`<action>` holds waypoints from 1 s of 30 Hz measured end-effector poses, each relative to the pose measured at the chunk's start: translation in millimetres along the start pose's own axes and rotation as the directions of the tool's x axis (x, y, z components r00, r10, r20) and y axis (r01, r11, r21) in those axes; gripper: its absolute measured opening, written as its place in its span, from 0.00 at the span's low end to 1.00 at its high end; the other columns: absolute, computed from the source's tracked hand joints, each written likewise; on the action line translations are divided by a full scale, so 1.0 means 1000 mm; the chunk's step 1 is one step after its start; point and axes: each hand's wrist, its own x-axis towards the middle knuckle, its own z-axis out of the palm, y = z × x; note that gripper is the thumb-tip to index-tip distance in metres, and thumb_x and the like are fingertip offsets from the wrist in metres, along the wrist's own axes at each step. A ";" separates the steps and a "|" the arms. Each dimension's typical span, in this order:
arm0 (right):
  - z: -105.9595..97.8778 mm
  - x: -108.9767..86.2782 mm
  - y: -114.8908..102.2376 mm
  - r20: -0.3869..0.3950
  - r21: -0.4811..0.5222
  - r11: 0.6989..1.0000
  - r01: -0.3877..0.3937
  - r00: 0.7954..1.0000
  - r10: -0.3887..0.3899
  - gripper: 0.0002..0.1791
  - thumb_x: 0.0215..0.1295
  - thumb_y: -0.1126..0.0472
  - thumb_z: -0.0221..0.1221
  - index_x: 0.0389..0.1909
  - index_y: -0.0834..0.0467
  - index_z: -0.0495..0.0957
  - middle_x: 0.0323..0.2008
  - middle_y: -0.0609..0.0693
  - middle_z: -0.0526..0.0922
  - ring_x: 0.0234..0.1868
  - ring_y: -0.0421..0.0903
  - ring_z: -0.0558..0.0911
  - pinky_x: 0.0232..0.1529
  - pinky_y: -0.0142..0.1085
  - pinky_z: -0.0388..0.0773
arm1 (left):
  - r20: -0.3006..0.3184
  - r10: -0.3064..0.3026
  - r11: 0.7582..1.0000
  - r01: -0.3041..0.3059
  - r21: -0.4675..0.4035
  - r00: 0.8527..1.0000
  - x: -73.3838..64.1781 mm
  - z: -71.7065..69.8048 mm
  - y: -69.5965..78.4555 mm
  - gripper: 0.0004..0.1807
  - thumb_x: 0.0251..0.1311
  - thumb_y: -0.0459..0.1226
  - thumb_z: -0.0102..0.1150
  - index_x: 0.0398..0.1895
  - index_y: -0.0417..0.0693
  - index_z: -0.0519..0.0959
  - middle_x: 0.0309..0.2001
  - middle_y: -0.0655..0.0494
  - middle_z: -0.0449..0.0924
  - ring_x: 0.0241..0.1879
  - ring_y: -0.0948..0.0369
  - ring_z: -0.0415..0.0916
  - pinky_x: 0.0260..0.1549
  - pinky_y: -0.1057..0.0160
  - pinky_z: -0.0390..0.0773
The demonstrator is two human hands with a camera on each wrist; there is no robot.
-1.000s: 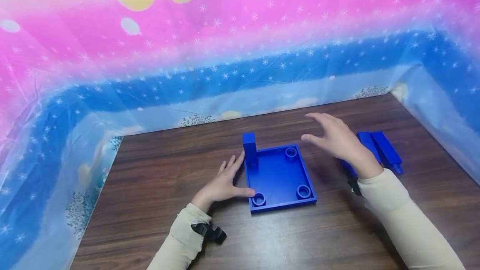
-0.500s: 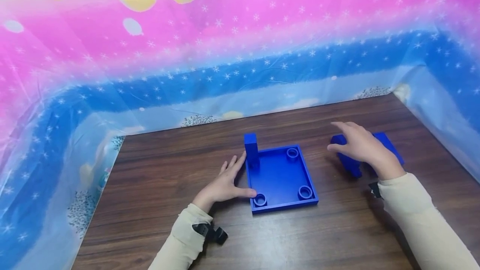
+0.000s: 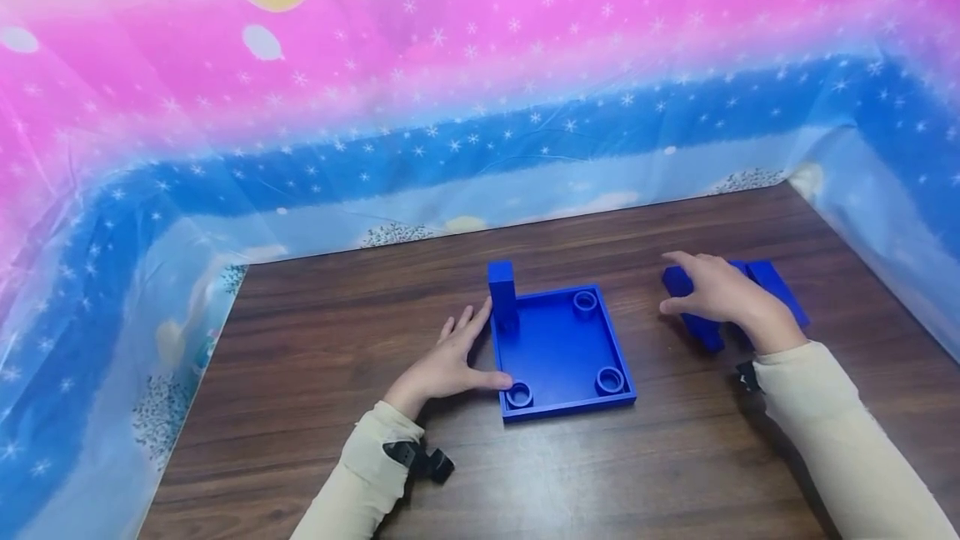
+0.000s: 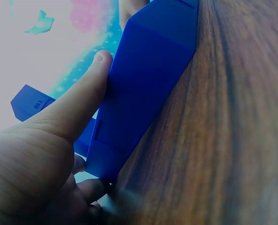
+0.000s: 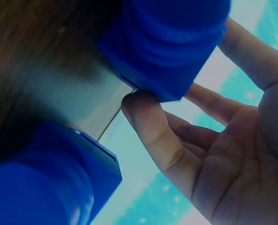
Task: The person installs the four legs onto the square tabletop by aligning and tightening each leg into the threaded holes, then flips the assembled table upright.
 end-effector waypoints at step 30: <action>0.004 0.000 0.002 0.084 0.040 0.999 0.018 0.996 -0.022 0.38 0.67 0.66 0.67 0.74 0.68 0.61 0.66 0.78 0.70 0.59 0.71 0.76 0.46 0.58 0.82 | -0.002 -0.008 1.000 0.008 0.005 1.000 0.003 0.001 -0.003 0.64 0.61 0.66 0.68 0.87 0.66 0.35 0.86 0.54 0.35 0.84 0.52 0.24 0.80 0.41 0.29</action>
